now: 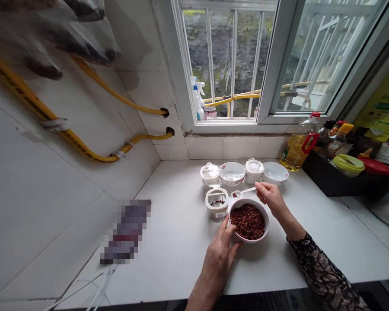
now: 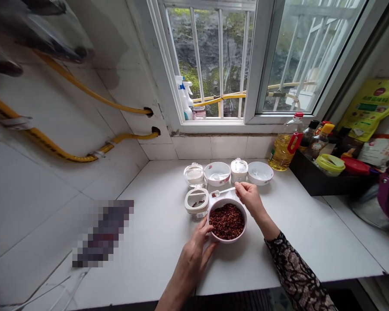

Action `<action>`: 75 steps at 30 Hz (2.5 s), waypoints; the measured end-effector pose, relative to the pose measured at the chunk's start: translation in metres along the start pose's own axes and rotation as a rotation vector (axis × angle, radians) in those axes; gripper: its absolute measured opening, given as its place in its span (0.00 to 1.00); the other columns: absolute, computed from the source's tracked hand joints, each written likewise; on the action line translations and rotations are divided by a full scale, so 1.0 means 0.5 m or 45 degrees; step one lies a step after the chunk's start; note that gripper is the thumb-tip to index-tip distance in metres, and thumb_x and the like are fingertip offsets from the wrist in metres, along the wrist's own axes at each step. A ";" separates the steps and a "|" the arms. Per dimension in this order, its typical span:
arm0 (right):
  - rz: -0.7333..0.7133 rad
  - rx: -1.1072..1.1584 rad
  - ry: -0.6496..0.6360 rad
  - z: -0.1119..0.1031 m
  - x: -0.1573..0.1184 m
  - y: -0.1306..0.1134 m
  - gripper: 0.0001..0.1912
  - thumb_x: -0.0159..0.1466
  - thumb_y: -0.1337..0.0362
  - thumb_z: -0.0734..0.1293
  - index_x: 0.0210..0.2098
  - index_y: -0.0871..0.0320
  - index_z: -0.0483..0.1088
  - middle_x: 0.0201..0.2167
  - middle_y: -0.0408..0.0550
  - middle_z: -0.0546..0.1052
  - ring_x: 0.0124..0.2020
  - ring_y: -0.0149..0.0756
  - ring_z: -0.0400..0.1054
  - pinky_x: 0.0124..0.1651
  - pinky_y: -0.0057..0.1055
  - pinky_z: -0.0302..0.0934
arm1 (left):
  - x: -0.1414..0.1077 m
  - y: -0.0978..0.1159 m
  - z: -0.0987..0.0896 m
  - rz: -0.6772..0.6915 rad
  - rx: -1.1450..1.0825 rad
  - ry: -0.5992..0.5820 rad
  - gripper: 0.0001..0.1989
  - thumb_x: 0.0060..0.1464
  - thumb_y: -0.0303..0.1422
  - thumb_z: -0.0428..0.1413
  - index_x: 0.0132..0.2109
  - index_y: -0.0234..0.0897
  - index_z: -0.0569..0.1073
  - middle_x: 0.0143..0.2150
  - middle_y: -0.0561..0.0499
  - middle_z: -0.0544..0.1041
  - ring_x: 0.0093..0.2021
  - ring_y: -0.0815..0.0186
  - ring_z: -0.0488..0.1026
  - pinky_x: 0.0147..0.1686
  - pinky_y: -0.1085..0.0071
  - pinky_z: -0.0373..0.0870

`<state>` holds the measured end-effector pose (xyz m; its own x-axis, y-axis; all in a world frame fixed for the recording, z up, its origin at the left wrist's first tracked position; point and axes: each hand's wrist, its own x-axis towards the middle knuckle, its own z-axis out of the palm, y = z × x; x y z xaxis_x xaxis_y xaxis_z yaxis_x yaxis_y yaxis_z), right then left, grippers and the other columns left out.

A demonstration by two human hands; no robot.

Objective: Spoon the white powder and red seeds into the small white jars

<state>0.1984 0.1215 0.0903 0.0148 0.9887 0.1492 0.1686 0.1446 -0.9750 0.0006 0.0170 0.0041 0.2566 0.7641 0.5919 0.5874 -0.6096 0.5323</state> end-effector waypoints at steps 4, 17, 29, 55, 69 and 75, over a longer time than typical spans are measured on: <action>-0.411 -0.219 0.131 0.043 -0.023 -0.019 0.24 0.68 0.46 0.61 0.22 0.55 0.62 0.17 0.41 0.65 0.20 0.30 0.56 0.24 0.29 0.53 | 0.000 -0.001 0.001 -0.002 0.023 0.012 0.20 0.61 0.23 0.52 0.59 0.40 0.62 0.65 0.35 0.68 0.64 0.53 0.70 0.54 0.58 0.77; -0.700 -0.552 0.121 -0.024 -0.013 -0.033 0.21 0.68 0.58 0.61 0.19 0.54 0.58 0.17 0.40 0.62 0.21 0.31 0.56 0.26 0.30 0.52 | 0.000 0.000 -0.001 0.005 0.037 0.006 0.19 0.62 0.23 0.52 0.58 0.39 0.62 0.65 0.34 0.68 0.64 0.53 0.69 0.55 0.58 0.76; -0.395 -0.636 -0.173 0.000 -0.017 0.007 0.24 0.64 0.54 0.60 0.16 0.55 0.49 0.14 0.38 0.55 0.19 0.27 0.47 0.24 0.29 0.44 | -0.010 -0.010 0.009 0.007 -0.027 0.010 0.20 0.63 0.24 0.51 0.60 0.39 0.61 0.66 0.33 0.66 0.64 0.53 0.69 0.52 0.60 0.78; 0.092 -0.052 -0.087 -0.014 0.004 0.007 0.27 0.54 0.41 0.67 0.14 0.55 0.58 0.12 0.37 0.57 0.16 0.25 0.46 0.19 0.29 0.38 | -0.003 -0.003 0.005 0.039 0.026 0.031 0.19 0.63 0.24 0.51 0.59 0.38 0.62 0.65 0.32 0.67 0.65 0.53 0.68 0.54 0.59 0.76; -1.249 -0.807 -0.031 0.071 -0.040 -0.033 0.16 0.72 0.64 0.58 0.28 0.56 0.66 0.22 0.42 0.72 0.23 0.30 0.61 0.41 0.34 0.57 | -0.003 -0.008 0.009 0.046 0.045 0.061 0.19 0.63 0.24 0.51 0.60 0.37 0.61 0.65 0.32 0.68 0.65 0.53 0.68 0.55 0.60 0.76; -1.042 -0.653 0.191 0.015 -0.024 -0.044 0.17 0.71 0.63 0.60 0.24 0.55 0.63 0.19 0.41 0.67 0.23 0.32 0.60 0.34 0.31 0.58 | -0.001 -0.002 0.003 0.012 0.028 0.015 0.18 0.63 0.24 0.52 0.59 0.37 0.63 0.65 0.33 0.68 0.64 0.54 0.69 0.56 0.59 0.75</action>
<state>0.1872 0.1070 0.1086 -0.1784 0.5704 0.8018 0.5902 0.7140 -0.3766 0.0009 0.0176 0.0022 0.2530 0.7559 0.6039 0.6016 -0.6117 0.5136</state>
